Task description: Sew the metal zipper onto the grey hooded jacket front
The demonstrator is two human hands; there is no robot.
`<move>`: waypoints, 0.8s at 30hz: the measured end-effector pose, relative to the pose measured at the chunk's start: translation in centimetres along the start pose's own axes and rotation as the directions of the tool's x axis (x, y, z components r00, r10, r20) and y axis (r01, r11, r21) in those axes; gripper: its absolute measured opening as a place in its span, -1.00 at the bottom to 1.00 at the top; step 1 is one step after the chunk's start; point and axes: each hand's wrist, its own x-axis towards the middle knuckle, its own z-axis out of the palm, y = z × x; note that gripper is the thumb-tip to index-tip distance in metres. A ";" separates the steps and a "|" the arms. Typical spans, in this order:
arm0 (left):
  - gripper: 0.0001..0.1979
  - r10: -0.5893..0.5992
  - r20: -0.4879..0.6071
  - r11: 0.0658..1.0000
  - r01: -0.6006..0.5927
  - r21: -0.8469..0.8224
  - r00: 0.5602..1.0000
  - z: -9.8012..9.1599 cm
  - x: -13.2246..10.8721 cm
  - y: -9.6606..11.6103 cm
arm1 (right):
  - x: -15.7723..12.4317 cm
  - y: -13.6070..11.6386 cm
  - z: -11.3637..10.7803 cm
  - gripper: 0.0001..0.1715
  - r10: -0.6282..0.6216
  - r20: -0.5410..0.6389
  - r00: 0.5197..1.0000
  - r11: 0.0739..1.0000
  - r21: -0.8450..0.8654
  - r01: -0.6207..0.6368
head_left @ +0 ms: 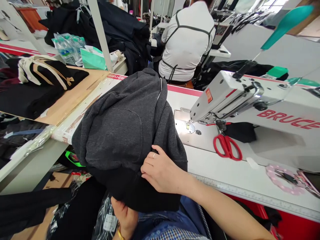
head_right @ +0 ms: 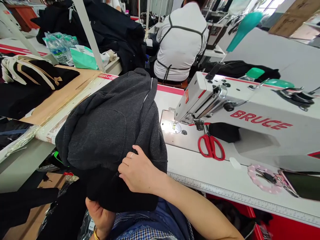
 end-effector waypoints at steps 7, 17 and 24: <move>-0.57 0.007 -0.008 0.998 -0.007 -0.057 1.000 1.0 -0.2 1.8 | 1.5 0.8 -1.1 -0.87 0.030 0.169 0.985 0.990 0.133 -0.052; -0.50 -0.213 -0.022 0.954 0.203 -0.221 0.977 1.7 -1.3 2.3 | 2.8 2.5 -1.4 -0.84 -0.068 0.255 0.965 0.954 0.301 -0.013; -0.55 -0.128 -0.020 0.983 0.125 -0.134 0.992 1.4 -1.2 2.0 | 2.7 2.6 -1.3 -0.78 -0.055 0.296 0.953 0.951 0.307 -0.040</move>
